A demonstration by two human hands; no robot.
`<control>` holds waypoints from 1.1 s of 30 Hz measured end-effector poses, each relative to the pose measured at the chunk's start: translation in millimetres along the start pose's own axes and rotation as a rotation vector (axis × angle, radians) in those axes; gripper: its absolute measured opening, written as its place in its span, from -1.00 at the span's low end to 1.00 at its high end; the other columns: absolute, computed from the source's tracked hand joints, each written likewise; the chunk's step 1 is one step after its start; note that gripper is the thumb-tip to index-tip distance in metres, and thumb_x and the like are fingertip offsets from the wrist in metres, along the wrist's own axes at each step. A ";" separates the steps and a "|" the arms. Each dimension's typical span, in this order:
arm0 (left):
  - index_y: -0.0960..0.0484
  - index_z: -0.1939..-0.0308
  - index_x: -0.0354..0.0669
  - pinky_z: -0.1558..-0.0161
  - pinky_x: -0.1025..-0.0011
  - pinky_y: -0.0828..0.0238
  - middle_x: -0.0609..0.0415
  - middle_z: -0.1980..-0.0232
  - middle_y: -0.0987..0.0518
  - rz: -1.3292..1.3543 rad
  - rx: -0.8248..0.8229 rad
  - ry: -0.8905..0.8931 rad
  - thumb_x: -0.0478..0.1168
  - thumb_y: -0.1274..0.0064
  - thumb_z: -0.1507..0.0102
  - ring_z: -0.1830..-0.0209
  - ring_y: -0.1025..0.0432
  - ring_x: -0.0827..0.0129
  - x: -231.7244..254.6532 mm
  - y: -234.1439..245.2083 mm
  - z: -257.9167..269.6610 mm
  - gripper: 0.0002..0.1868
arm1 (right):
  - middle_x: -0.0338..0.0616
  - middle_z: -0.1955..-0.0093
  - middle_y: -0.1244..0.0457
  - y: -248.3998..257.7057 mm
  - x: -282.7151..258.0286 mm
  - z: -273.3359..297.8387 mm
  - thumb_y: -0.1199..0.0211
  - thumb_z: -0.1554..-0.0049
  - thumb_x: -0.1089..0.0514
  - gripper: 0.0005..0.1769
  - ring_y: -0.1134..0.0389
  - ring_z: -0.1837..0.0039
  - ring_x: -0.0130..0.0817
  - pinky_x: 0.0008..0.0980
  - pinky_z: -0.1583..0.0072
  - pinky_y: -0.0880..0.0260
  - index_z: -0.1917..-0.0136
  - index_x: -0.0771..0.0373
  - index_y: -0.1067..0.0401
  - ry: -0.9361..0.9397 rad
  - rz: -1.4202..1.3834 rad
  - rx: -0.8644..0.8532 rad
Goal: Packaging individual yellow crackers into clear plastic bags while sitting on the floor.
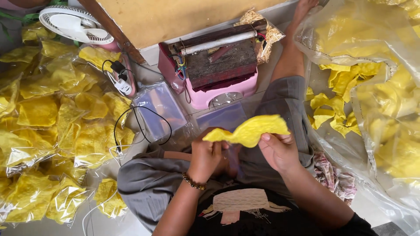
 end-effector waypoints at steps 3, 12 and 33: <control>-0.67 0.08 -0.26 0.36 0.36 -0.62 -0.07 0.20 -0.72 -0.076 0.062 0.065 -0.58 0.14 -0.22 0.49 -0.64 0.23 16.1 6.9 -8.8 -0.66 | 0.10 -0.04 -0.36 -32.3 -15.4 1.3 -0.17 -0.12 0.50 -0.63 -0.40 -0.20 -0.09 0.04 -0.30 -0.42 -0.21 0.40 -0.44 0.150 0.275 0.021; -0.60 -0.10 -0.43 0.19 0.18 -0.63 -0.35 -0.12 -0.60 -0.058 0.005 0.147 -0.60 -0.06 -0.13 0.09 -0.58 -0.28 26.8 4.9 -15.5 -0.56 | 0.06 -0.08 -0.38 -25.8 -24.9 4.1 -0.18 -0.15 0.49 -0.65 -0.40 -0.22 -0.12 -0.07 -0.29 -0.41 -0.21 0.38 -0.48 0.161 0.194 0.033; -0.58 -0.22 -0.28 0.39 0.49 -0.68 -0.22 0.00 -0.61 0.241 -0.094 0.333 -0.56 0.07 -0.21 0.38 -0.63 0.32 31.4 6.6 -16.7 -0.51 | -0.15 -0.32 -0.33 -104.4 -59.9 2.3 -0.11 -0.31 -0.05 -0.68 -0.26 -0.43 -0.09 0.23 -0.59 0.50 -0.20 0.07 -0.55 0.710 1.613 -0.399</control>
Point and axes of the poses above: each hand's wrist, its own z-axis away from the middle knuckle, its own y-axis out of the back of the hand, x = y × z, the point moved 2 cm from there along -z, towards the middle knuckle
